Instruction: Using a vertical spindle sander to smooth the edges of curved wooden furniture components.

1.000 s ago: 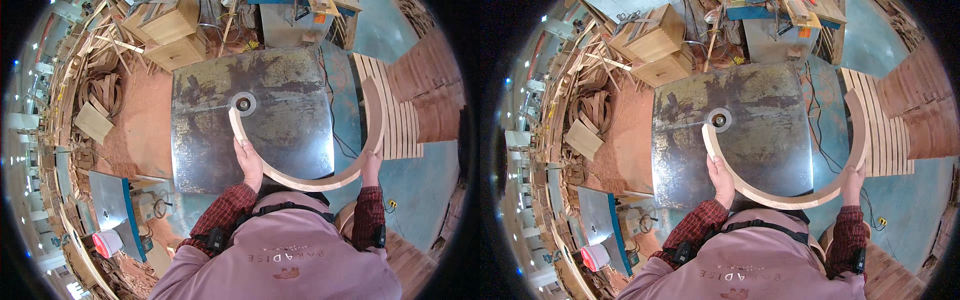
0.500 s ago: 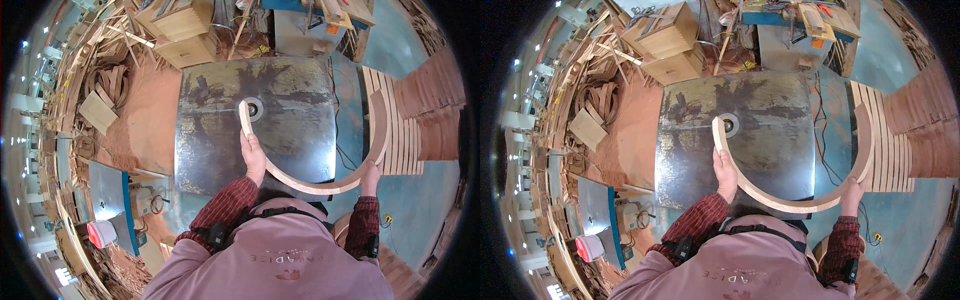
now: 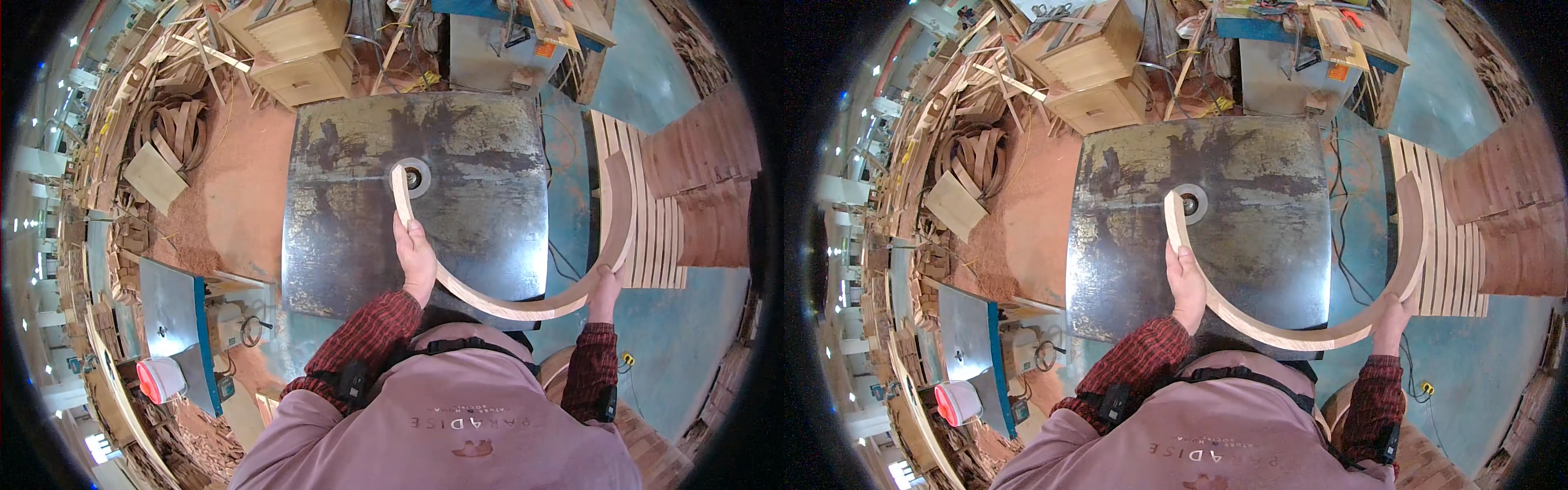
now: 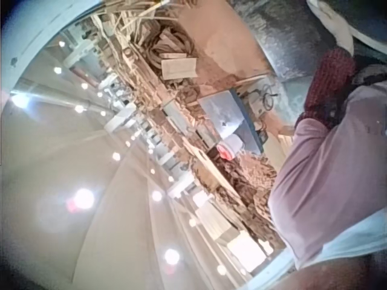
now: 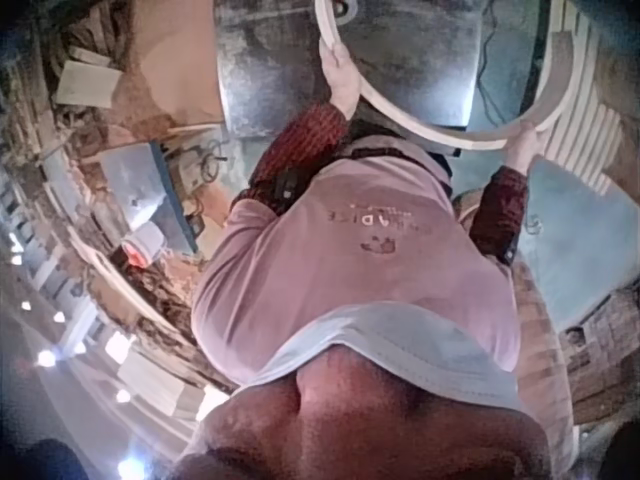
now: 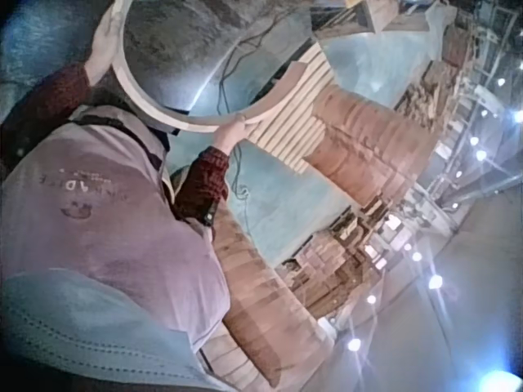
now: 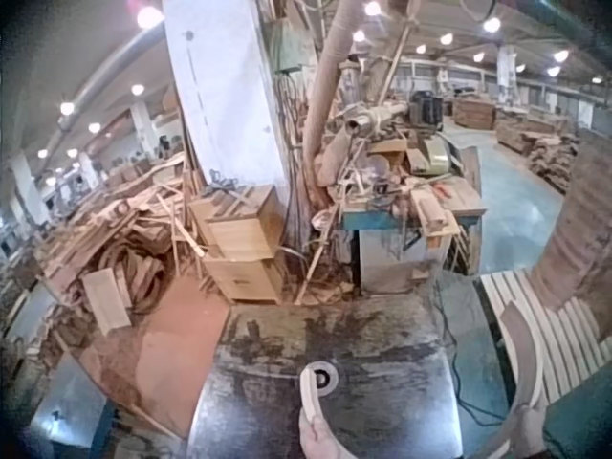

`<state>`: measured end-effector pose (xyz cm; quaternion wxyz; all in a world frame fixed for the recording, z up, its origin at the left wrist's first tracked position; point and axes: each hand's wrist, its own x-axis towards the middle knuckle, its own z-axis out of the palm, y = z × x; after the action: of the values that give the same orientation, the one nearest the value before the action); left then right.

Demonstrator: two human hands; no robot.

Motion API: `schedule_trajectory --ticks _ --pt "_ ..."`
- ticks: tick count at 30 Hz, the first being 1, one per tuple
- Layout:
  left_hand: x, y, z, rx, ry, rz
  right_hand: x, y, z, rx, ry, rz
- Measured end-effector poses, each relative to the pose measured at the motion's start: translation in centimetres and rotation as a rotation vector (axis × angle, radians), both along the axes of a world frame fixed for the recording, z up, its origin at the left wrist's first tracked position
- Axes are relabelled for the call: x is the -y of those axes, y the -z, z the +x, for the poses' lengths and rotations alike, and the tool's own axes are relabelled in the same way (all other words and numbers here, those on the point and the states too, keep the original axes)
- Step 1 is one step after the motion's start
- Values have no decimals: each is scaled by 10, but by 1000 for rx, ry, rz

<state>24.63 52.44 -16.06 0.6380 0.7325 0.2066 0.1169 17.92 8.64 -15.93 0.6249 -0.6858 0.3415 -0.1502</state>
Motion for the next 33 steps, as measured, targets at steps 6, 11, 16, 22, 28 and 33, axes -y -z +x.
schedule_trajectory --ticks 6,11,16,22,28,33 --pt "6 -11 -8 -56 -28 -49 -9 -11 -1 10 39 -6" --pt "6 -2 -5 -24 -44 -3 1 -3 -8 37 10 -15" --pt "6 -10 -6 -43 -12 -54 -3 -5 -6 3 11 0" --pt "-1 1 14 146 -22 63 8 18 1 56 82 237" --pt "-7 12 35 111 -47 161 -14 6 20 102 92 136" --pt "-11 11 56 95 -89 177 -10 19 36 113 67 147"
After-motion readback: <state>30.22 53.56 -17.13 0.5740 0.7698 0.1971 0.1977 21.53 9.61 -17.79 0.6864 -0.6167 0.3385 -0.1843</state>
